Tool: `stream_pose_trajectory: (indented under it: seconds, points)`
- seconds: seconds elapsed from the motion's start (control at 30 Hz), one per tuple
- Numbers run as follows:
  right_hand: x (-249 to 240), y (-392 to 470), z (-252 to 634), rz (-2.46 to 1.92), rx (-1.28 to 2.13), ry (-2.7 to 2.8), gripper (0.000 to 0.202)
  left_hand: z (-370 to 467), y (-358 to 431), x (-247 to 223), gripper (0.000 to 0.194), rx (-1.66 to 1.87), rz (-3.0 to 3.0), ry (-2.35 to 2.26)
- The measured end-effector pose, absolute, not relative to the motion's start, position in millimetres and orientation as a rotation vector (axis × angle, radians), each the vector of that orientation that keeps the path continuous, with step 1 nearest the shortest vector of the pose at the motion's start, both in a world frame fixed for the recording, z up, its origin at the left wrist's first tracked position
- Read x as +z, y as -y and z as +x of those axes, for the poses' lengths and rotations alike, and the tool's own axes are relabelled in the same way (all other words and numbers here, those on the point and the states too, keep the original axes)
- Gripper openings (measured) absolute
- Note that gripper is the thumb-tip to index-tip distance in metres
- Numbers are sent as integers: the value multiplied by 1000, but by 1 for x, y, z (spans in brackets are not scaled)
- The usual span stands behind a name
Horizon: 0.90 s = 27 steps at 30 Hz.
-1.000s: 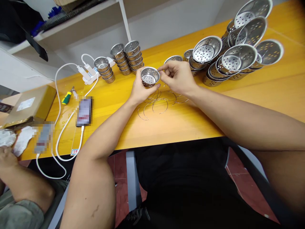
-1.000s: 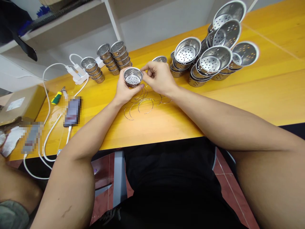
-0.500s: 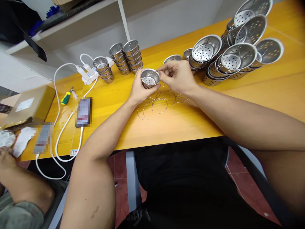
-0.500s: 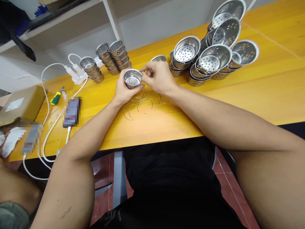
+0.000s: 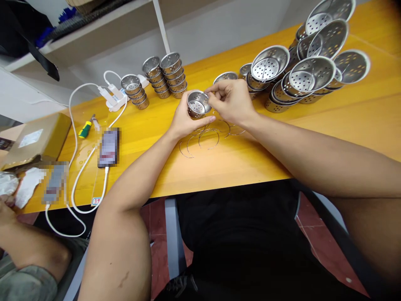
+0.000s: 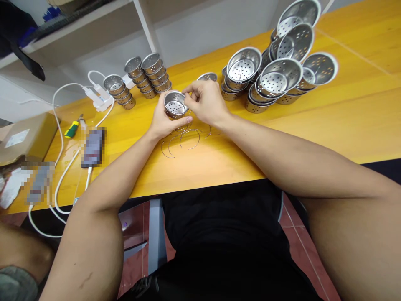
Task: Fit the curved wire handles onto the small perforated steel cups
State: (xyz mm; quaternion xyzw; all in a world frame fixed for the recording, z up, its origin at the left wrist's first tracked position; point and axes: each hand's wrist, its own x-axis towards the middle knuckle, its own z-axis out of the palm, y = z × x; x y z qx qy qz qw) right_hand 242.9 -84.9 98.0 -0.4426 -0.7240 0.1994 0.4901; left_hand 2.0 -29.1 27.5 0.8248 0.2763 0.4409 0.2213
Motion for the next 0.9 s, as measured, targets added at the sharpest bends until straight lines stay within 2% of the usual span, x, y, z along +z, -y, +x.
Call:
stream_pose_trajectory:
  seconds: [0.4,0.53,0.73,0.9]
  points:
    - [98,87,237,-995,554,1704,47,0,26,23,119,1252,2260,-749]
    - [111,95,238,-889,644,1717,61,-4,24,22,108,1253,2237,-709]
    - [127,102,248,-719,1009,1775,87,-11,11,18,95,1237,2154,-603]
    - [125,102,246,-711,1090,1738,84,-9,8,14,102,1228,2193,-543]
